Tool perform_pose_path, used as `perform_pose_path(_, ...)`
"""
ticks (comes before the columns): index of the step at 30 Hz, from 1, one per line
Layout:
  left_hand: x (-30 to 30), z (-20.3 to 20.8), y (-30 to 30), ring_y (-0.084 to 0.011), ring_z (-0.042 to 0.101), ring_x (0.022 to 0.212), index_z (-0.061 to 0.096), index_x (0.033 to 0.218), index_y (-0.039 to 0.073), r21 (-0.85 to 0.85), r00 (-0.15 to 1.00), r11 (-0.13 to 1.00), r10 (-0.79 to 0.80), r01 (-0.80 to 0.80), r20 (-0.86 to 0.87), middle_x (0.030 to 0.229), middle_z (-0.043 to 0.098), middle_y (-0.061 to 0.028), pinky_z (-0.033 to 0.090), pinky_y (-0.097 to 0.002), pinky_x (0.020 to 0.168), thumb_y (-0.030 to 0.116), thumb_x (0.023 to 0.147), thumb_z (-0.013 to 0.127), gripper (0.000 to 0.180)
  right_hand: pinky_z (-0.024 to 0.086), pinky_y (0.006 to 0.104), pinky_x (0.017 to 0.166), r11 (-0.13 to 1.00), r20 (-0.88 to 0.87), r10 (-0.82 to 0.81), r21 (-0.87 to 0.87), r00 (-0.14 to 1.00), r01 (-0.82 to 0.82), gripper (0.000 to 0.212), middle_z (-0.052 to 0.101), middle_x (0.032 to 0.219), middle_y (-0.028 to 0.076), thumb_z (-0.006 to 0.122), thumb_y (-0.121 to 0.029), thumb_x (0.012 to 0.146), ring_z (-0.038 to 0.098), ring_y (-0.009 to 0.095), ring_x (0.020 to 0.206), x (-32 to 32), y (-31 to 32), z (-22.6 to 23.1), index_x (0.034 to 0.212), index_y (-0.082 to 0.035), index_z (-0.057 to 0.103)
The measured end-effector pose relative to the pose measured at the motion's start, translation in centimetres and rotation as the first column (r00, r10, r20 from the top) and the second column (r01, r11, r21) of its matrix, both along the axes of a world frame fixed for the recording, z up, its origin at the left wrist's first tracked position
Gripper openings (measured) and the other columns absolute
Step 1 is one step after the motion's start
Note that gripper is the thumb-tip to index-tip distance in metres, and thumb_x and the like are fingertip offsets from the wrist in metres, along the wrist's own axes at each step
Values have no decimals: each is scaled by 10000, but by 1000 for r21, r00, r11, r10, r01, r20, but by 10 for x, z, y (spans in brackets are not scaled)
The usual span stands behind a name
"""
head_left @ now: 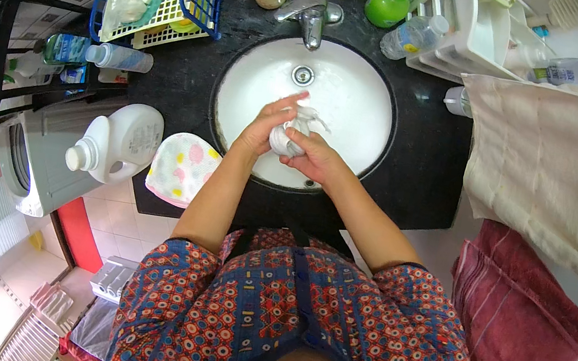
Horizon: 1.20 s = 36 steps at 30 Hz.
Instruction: The person cleans a bathroom sink and countertop using a white cloth, then wipes a red bucket. They move various toiletries and a toothbrush cup to access surfaces, rinse the cloth in the sink, and wipe the bucket's interior and exterior before placing it on the floor.
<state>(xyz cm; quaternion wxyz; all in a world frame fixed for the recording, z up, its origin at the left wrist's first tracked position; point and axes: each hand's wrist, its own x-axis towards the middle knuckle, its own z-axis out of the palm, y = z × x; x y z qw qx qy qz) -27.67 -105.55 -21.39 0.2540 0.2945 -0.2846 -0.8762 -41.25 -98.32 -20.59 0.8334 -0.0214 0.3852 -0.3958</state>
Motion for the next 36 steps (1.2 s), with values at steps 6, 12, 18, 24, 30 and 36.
perform_pose_path(6, -25, -2, 7, -121, 567, 748, 617, 1076, 14, -83, 901, 995, 84, -54, 425, 830, 616, -35, 485, -267, 697, 213, 913, 591, 258, 426, 285, 619, 986, -269, 157, -5, 950, -164, 509, 581, 929, 12, 755, -220, 735, 536, 125, 782, -11, 1, 20, 1170, -118, 509)
perform_pose_path(12, -38, -20, 0, -110, 509, 669, 600, 817, 20, -371, 755, 927, 208, 50, 622, 754, 599, -43, 431, -256, 635, 281, 952, 519, 304, 506, 371, 671, 854, -790, 102, -242, 605, -460, 532, 658, 876, 138, 757, -265, 644, 640, 235, 761, -5, -12, -6, 1087, -47, 559)
perform_pose_path(18, -52, -26, 8, -243, 576, 673, 583, 799, -38, -543, 571, 810, 345, 220, 745, 727, 611, -160, 466, -359, 682, 264, 960, 470, 360, 524, 426, 733, 782, -986, 156, 89, 55, -616, 509, 661, 896, 227, 712, -353, 690, 661, 349, 823, -6, -8, -4, 997, 25, 563)
perform_pose_path(24, -52, -36, 17, -411, 581, 732, 595, 810, -32, -508, 435, 792, 346, 340, 831, 802, 628, -246, 461, -448, 695, 252, 965, 430, 363, 531, 428, 696, 733, -997, 75, 78, -33, -676, 477, 664, 820, 210, 703, -340, 720, 668, 340, 767, -4, 4, -25, 987, 22, 544)
perform_pose_path(30, -40, -33, 25, -234, 615, 732, 598, 805, -25, -556, 556, 813, 387, 171, 736, 738, 627, -127, 471, -375, 697, 261, 971, 458, 359, 525, 381, 685, 741, -995, 9, -59, 98, -669, 478, 665, 842, 205, 709, -323, 748, 670, 283, 771, -10, 16, -26, 1005, 56, 573)
perform_pose_path(36, -23, 15, 20, -176, 600, 813, 533, 1041, 25, 59, 925, 975, 186, -217, 331, 899, 623, -82, 490, -301, 759, 102, 939, 527, 128, 474, 266, 762, 953, -585, -164, -303, 794, -27, 354, 654, 908, 73, 628, -236, 884, 589, 124, 834, -35, 50, -16, 1123, 25, 626)
